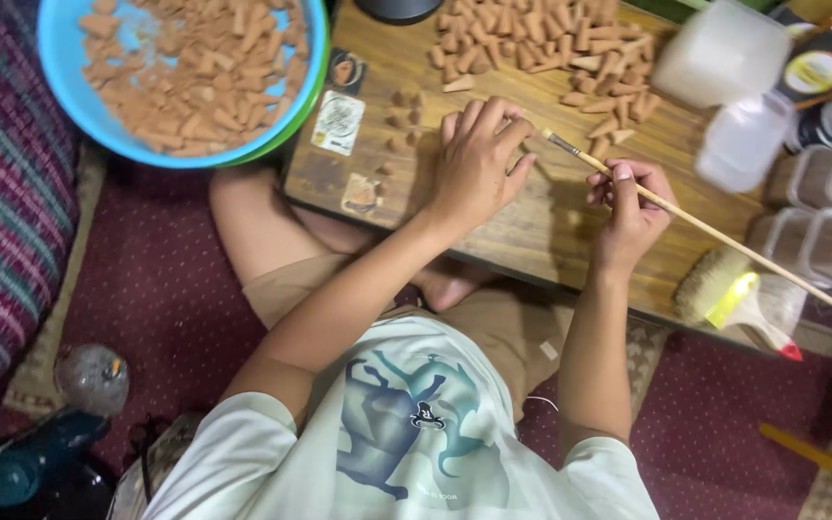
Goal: Sort and arrange small incense cones into a line on a wooden table using fingers and a thin stick.
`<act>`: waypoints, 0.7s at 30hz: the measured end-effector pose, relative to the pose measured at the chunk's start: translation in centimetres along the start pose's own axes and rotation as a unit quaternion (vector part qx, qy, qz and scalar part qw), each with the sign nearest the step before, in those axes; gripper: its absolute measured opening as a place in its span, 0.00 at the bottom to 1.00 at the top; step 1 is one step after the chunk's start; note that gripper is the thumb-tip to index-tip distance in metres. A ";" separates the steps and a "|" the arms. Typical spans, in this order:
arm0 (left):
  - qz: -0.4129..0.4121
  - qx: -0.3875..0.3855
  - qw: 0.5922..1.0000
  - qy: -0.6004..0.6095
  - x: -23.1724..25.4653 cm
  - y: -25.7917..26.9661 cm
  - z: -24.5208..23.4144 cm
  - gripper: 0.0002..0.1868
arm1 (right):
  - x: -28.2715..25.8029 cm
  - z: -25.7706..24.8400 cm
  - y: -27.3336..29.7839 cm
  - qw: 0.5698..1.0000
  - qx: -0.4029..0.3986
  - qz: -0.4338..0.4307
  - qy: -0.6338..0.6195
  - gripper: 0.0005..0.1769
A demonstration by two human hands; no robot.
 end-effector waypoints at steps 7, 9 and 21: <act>-0.008 -0.032 0.999 0.000 -1.2 -2.2 7.8 0.18 | 2.9 -5.8 -1.6 0.998 0.055 -0.014 -0.010 0.12; -0.020 -0.021 0.999 -0.025 -1.0 -3.5 8.3 0.17 | 1.9 -6.0 -1.8 0.998 0.060 0.025 0.001 0.11; -0.069 -0.031 0.993 -0.095 -2.6 -7.8 12.2 0.15 | 0.9 -6.0 -5.7 0.999 0.023 0.008 0.029 0.09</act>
Point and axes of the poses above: each hand's wrist, its own y-axis away from the middle knuckle, its own z-axis out of the palm, x = y × z, the point moved 3 cm from there along -y, towards the middle knuckle, and after that the axes turned 9 degrees about y, right-handed, at the moved point
